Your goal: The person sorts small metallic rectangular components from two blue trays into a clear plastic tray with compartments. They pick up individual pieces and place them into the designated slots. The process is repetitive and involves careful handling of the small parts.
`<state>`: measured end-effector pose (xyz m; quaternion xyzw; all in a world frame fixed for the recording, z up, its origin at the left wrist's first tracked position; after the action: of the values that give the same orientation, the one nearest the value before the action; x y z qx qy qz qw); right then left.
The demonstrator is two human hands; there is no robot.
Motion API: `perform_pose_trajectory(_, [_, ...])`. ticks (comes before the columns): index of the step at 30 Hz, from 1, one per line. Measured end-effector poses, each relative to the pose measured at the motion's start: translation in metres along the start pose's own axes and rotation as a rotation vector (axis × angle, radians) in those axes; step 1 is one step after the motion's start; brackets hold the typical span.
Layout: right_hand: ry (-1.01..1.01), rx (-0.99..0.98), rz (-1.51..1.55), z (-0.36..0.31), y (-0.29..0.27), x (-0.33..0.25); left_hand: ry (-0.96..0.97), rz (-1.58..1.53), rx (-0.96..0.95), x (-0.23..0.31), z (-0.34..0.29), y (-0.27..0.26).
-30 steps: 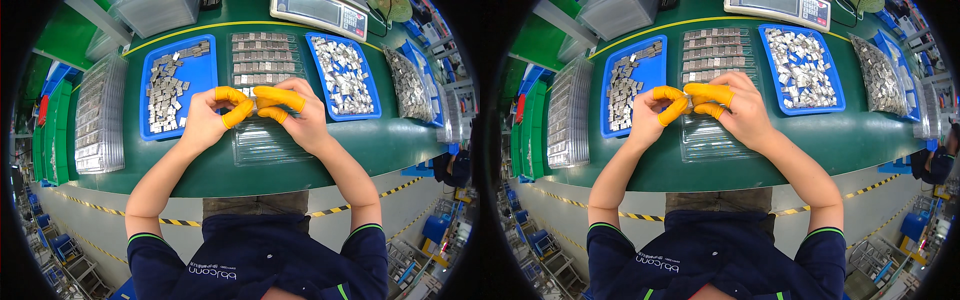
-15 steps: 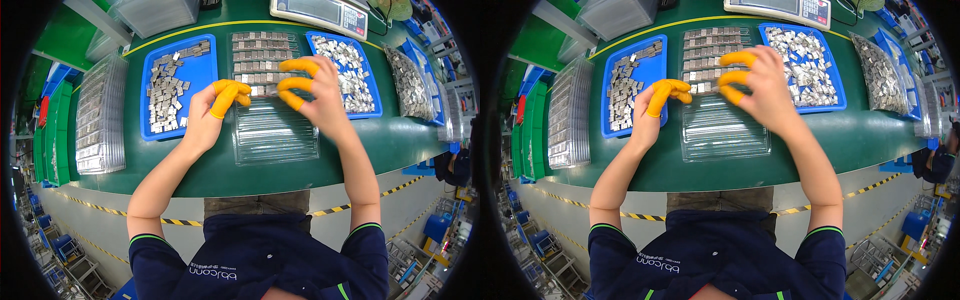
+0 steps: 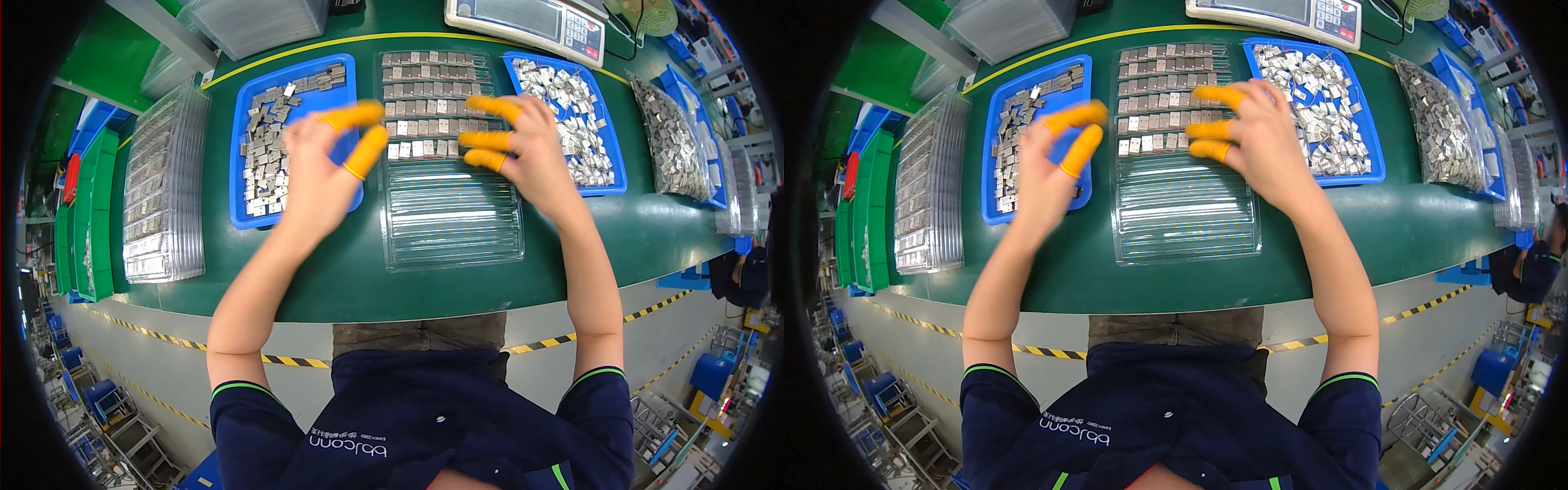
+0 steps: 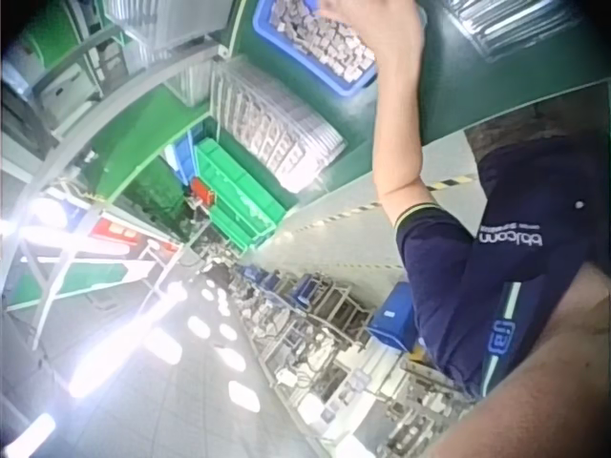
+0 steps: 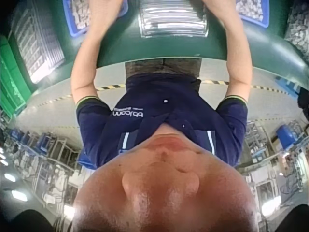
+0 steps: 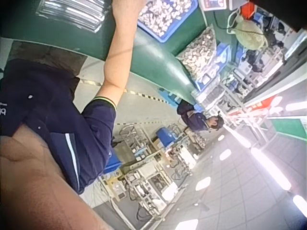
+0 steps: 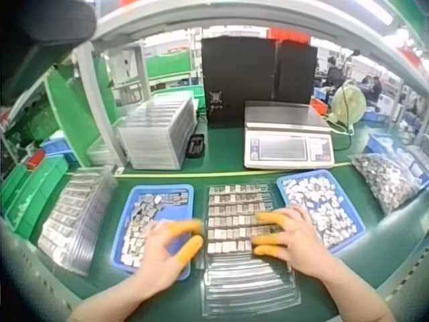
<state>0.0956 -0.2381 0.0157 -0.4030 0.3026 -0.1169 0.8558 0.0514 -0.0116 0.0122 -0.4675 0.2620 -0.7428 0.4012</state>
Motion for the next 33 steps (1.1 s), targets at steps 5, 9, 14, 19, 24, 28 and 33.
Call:
perform_pose_trajectory(5, [0.443,0.178,-0.105,-0.015,-0.034,0.052,-0.035,0.577,-0.058,-0.064,0.029,-0.045])
perform_pose_trajectory(9, [0.566,0.081,-0.11,-0.031,-0.034,0.081,-0.238,0.299,-0.423,-0.09,0.033,-0.038])
perform_pose_trajectory(14, [0.78,0.121,-0.104,-0.03,-0.03,0.089,-0.224,0.234,-0.425,-0.085,0.032,-0.028])
perform_pose_trajectory(19, [0.822,0.19,-0.14,-0.029,-0.032,0.088,-0.184,0.253,-0.403,-0.081,0.025,-0.026])
perform_pose_trajectory(24, [0.821,0.403,-0.03,-0.03,-0.04,0.085,-0.12,0.33,-0.376,-0.069,0.023,-0.021])
perform_pose_trajectory(28, [0.761,0.496,0.016,-0.026,-0.041,0.079,-0.046,0.385,-0.327,-0.051,0.02,-0.021])
perform_pose_trajectory(33, [0.604,0.46,-0.064,-0.024,-0.039,0.076,-0.049,0.272,-0.313,-0.039,0.016,-0.01])
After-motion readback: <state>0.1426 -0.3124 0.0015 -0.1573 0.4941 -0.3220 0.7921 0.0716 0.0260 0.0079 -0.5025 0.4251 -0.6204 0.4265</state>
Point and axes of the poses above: each hand's wrist, its own z-axis towards the middle knuckle, its own y-axis out of the palm, x = y × z, the point moved 4 cm from there along z, towards the middle knuckle, and after that the axes turned 12 degrees about z, right-handed, at the moved point
